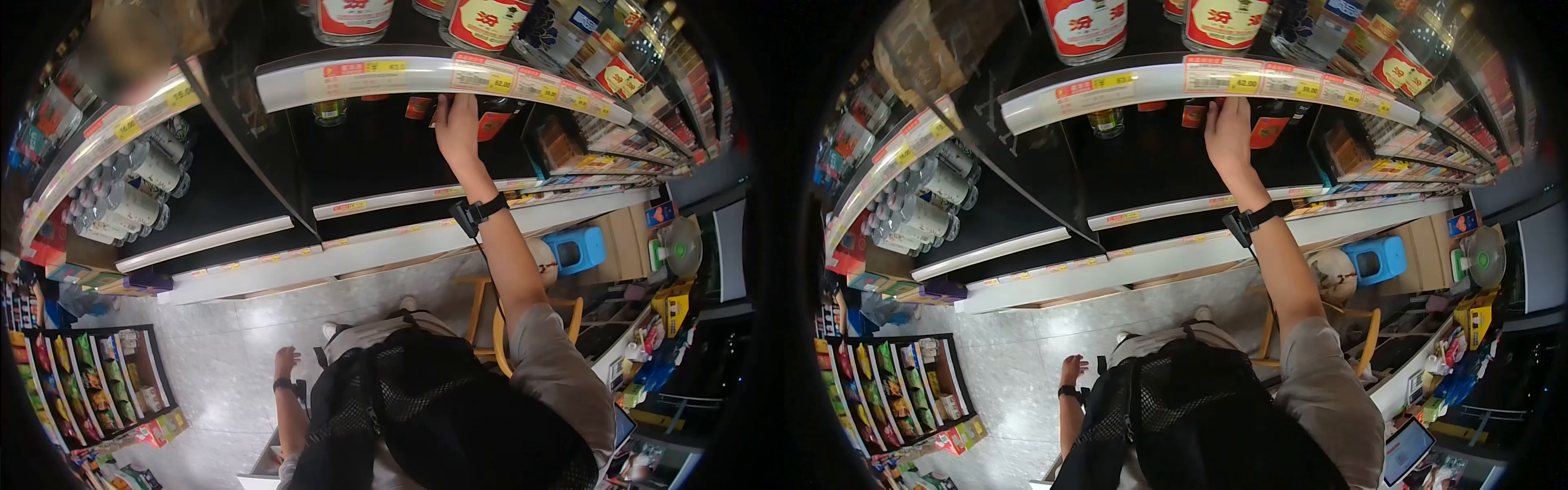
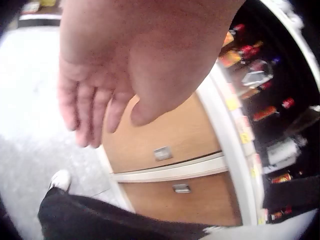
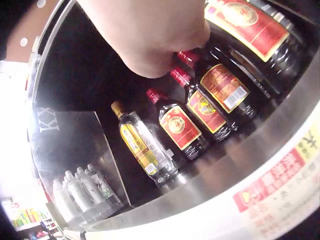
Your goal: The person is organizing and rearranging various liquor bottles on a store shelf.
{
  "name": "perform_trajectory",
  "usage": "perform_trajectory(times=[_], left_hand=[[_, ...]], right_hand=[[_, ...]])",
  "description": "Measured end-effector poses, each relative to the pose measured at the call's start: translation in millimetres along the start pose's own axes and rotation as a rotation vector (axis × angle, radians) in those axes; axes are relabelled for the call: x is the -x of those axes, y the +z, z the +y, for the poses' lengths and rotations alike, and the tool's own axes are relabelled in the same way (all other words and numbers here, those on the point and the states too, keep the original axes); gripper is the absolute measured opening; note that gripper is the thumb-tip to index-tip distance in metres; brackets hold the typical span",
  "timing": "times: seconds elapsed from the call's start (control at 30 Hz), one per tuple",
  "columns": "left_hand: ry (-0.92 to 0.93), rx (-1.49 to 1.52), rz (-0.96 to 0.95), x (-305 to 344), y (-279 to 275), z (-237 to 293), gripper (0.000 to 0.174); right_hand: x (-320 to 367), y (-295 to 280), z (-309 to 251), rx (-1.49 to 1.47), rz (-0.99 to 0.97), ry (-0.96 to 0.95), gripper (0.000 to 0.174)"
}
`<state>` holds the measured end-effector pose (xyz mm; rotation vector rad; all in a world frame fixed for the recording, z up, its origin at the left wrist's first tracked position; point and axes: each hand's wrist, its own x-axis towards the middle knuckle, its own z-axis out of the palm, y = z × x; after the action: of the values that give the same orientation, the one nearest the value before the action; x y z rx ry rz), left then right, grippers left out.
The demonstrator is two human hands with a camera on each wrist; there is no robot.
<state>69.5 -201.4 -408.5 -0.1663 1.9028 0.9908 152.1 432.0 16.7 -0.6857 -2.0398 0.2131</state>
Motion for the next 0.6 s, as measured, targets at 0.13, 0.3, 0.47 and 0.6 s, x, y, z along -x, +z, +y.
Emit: perform_trajectory(times=[0.13, 0.3, 0.47, 0.6], left_hand=[[0.270, -0.594, -0.232, 32.3, 1.0, 134.9, 0.034], [1.041, -0.677, -0.343, 187.6, 79.5, 354.6, 0.020], [1.300, -0.791, -0.259, 247.5, 161.1, 480.1, 0.021], [1.482, -0.624, 0.049, 179.3, 215.5, 542.8, 0.035]], right_hand=[[1.3, 8.6, 4.7, 0.020, -0.024, 0.072, 0.031], [-0.9, 3.8, -2.8, -0.039, -0.004, 0.148, 0.036], [-2.4, 17.3, -4.3, -0.094, -0.005, 0.143, 0.042], [15.5, 21.5, -2.9, -0.162, 0.081, 0.142, 0.070]])
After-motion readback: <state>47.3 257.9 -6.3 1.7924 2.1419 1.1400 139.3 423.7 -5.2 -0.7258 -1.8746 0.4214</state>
